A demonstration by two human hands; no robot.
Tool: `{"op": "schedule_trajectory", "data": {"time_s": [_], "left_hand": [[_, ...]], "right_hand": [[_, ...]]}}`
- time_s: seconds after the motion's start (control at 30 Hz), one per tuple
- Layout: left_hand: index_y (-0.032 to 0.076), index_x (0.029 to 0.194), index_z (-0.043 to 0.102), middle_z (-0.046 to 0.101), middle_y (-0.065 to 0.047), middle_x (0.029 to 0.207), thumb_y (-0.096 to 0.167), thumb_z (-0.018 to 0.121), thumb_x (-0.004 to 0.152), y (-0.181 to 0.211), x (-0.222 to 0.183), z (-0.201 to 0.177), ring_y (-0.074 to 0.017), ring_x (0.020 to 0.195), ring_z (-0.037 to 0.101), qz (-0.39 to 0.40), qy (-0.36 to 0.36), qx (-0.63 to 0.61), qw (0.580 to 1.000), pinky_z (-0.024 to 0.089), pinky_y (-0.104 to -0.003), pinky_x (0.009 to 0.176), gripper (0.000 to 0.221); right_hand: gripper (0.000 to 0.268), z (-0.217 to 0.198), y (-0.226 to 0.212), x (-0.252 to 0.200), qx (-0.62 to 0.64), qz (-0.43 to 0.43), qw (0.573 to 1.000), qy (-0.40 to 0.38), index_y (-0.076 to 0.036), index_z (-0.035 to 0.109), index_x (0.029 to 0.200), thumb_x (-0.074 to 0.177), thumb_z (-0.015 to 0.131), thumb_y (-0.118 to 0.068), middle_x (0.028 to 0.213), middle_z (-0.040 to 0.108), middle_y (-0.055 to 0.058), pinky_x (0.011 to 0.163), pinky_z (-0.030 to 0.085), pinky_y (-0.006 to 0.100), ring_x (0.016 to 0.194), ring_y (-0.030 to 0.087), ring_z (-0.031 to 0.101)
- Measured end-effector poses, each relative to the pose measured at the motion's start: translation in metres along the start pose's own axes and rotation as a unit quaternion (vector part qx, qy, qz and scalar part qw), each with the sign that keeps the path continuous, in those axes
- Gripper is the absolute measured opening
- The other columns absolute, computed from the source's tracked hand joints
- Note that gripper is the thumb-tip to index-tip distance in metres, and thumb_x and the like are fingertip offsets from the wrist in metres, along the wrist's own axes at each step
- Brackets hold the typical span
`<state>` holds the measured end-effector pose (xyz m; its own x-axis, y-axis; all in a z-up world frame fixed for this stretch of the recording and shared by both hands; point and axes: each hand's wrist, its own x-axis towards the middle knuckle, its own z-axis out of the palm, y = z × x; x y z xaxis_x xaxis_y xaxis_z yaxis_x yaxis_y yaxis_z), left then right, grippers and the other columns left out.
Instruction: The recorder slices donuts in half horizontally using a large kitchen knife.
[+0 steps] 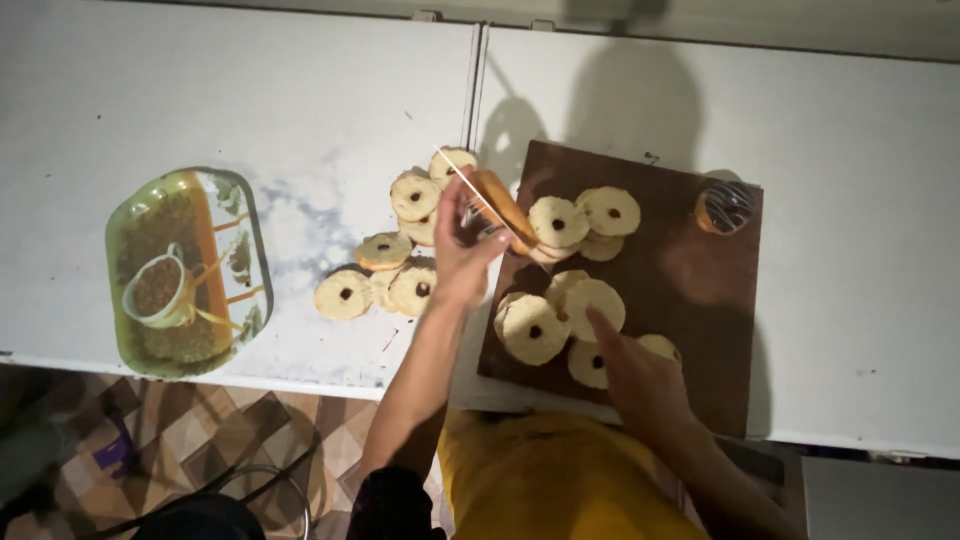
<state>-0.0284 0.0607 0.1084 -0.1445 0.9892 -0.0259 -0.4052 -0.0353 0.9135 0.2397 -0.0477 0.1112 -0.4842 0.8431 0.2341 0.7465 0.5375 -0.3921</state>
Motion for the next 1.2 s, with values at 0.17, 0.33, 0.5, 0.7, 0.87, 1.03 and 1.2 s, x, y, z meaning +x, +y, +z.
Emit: {"op": "schedule_trajectory", "data": {"time_s": [0.17,0.33,0.5,0.7,0.87,1.03,1.2], "left_hand": [[0.022,0.157,0.034,0.035,-0.013,0.161,-0.015,0.072,0.069,0.019,0.008,-0.013,-0.0395,0.137,0.052,0.031,0.054,-0.132,0.989,0.06,-0.048,0.094,0.103],[0.028,0.157,0.034,0.041,-0.01,0.158,-0.01,0.07,0.074,0.022,-0.008,0.034,-0.0311,0.135,0.056,-0.147,0.088,0.054,0.984,0.056,-0.042,0.101,0.098],[0.02,0.155,0.038,0.048,-0.015,0.154,-0.012,0.078,0.073,-0.013,0.012,0.043,-0.03,0.135,0.055,-0.041,-0.034,0.049,0.997,0.053,-0.042,0.104,0.096],[0.011,0.156,0.043,0.058,-0.025,0.138,-0.005,0.072,0.082,-0.007,0.051,0.024,-0.0311,0.111,0.068,-0.127,0.066,-0.098,0.985,0.06,-0.045,0.091,0.08],[0.001,0.154,0.05,0.068,-0.027,0.137,0.002,0.073,0.092,-0.074,0.043,0.055,-0.0259,0.084,0.064,-0.152,0.006,-0.03,0.988,0.052,-0.031,0.07,0.067],[0.006,0.144,0.052,0.065,-0.01,0.131,0.007,0.078,0.081,-0.073,0.059,0.076,-0.0176,0.103,0.074,-0.215,-0.01,-0.019,0.976,0.064,-0.032,0.085,0.067],[0.003,0.141,0.053,0.07,-0.021,0.121,0.011,0.073,0.093,-0.036,0.082,0.072,-0.0171,0.073,0.064,-0.249,0.017,-0.128,0.96,0.056,-0.028,0.064,0.053]], "right_hand": [[0.068,0.011,0.013,-0.035,-0.025,0.107,0.986,-0.123,-0.015,0.041,0.153,0.088,0.059,-0.004,0.086,0.07,0.009,0.062,0.055,0.044,0.073,0.029,0.069],[0.077,0.003,0.011,-0.012,-0.034,0.122,0.983,-0.135,-0.015,0.037,0.154,0.082,0.06,-0.002,0.089,0.07,0.012,0.062,0.053,0.047,0.075,0.032,0.068],[0.072,-0.001,0.015,0.017,-0.02,0.102,0.993,-0.048,-0.016,0.036,0.158,0.09,0.056,-0.003,0.086,0.069,0.012,0.059,0.053,0.045,0.07,0.032,0.067],[0.075,0.014,0.039,-0.027,-0.046,0.126,0.988,-0.07,-0.013,0.039,0.154,0.084,0.06,-0.001,0.08,0.068,0.011,0.052,0.051,0.044,0.064,0.03,0.066],[0.071,0.013,0.053,-0.01,-0.105,0.136,0.984,-0.052,-0.016,0.04,0.155,0.089,0.061,-0.001,0.072,0.065,0.01,0.051,0.051,0.04,0.056,0.025,0.064],[0.074,0.012,0.058,0.017,0.012,0.177,0.984,-0.021,-0.019,0.039,0.157,0.087,0.057,-0.002,0.085,0.07,0.015,0.057,0.052,0.047,0.067,0.035,0.067],[0.074,0.02,0.071,-0.022,-0.008,0.214,0.972,-0.096,-0.02,0.034,0.158,0.088,0.055,-0.005,0.092,0.071,0.018,0.062,0.053,0.052,0.075,0.042,0.068]]}}
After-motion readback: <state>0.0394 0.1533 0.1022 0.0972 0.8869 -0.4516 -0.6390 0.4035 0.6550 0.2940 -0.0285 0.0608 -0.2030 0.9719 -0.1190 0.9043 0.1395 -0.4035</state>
